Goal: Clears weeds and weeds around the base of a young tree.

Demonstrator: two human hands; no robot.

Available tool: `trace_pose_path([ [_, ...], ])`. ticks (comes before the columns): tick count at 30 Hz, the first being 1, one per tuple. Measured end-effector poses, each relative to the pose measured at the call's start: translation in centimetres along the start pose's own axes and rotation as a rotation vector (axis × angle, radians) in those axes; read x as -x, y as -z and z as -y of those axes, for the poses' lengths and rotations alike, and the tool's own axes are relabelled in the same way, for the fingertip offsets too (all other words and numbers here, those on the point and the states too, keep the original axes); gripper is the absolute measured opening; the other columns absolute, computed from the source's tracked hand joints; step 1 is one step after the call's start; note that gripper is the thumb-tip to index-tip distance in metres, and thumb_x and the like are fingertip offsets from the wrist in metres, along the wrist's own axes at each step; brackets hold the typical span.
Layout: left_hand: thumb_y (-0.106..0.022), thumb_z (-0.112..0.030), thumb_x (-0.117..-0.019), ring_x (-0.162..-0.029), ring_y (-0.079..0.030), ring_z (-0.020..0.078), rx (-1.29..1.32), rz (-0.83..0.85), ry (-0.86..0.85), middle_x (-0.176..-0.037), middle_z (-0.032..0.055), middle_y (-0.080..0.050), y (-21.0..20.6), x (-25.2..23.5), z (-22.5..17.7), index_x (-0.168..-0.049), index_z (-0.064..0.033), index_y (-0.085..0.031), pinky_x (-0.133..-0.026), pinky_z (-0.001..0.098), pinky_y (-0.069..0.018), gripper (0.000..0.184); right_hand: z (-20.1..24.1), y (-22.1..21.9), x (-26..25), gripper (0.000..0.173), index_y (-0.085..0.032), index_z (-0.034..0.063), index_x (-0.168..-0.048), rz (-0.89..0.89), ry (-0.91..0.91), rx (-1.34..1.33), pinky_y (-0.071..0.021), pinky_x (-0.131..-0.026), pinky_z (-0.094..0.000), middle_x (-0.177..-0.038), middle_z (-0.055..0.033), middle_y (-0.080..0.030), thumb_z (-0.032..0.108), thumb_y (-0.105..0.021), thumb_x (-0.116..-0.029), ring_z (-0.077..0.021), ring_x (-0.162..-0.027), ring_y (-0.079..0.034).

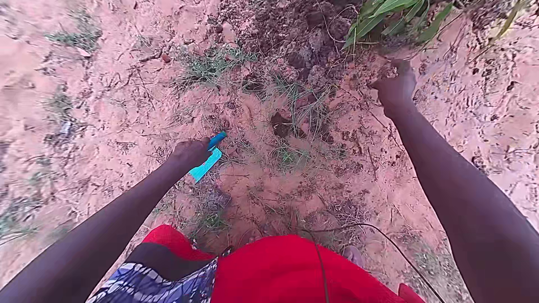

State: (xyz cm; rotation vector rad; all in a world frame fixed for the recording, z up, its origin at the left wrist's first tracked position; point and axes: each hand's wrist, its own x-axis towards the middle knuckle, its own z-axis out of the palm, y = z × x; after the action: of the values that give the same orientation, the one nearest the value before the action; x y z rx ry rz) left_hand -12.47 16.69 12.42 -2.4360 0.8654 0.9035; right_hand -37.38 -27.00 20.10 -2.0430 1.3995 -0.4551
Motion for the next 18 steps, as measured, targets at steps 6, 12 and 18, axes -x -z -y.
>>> trace_pose_path([
  [6, -0.067, -0.032, -0.0999, -0.099, -0.068, 0.0498, -0.052, -0.098, -0.089, -0.101, 0.0279, -0.069, 1.0, -0.5, 1.9, -0.125, -0.0036, -0.061, -0.082, 0.0677, -0.0504, 0.038, -8.7, -4.4, 6.9, 0.025, -0.062, -0.0037, -0.125, 0.104, -0.051, -0.23, -0.0587, -0.081, -0.0362, -0.107, -0.0156, -0.069, 0.005, -0.057, -0.1012, -0.016, -0.083, -0.069],
  [12, -0.066, -0.035, -0.1005, -0.101, -0.067, 0.0512, -0.029, -0.058, -0.111, -0.104, 0.0279, -0.07, 1.6, -1.0, 2.7, -0.129, -0.0077, -0.062, -0.081, 0.071, -0.0484, 0.039, -11.9, -5.7, 10.7, 0.028, -0.067, -0.003, -0.124, 0.257, 0.023, 0.107, -0.0499, -0.094, -0.0622, -0.115, -0.0277, -0.07, 0.003, -0.048, -0.1048, -0.0421, -0.105, -0.068],
  [18, -0.065, -0.034, -0.101, -0.103, -0.066, 0.0511, -0.015, -0.047, -0.118, -0.105, 0.0283, -0.069, 1.9, -0.8, 2.6, -0.129, -0.007, -0.062, -0.084, 0.0715, -0.0476, 0.039, -13.9, -6.4, 12.0, 0.025, -0.07, 0.0035, -0.12, 0.306, 0.031, 0.315, -0.0469, -0.086, -0.0729, -0.105, -0.0255, -0.072, 0.006, -0.064, -0.096, -0.0488, -0.101, -0.068],
])
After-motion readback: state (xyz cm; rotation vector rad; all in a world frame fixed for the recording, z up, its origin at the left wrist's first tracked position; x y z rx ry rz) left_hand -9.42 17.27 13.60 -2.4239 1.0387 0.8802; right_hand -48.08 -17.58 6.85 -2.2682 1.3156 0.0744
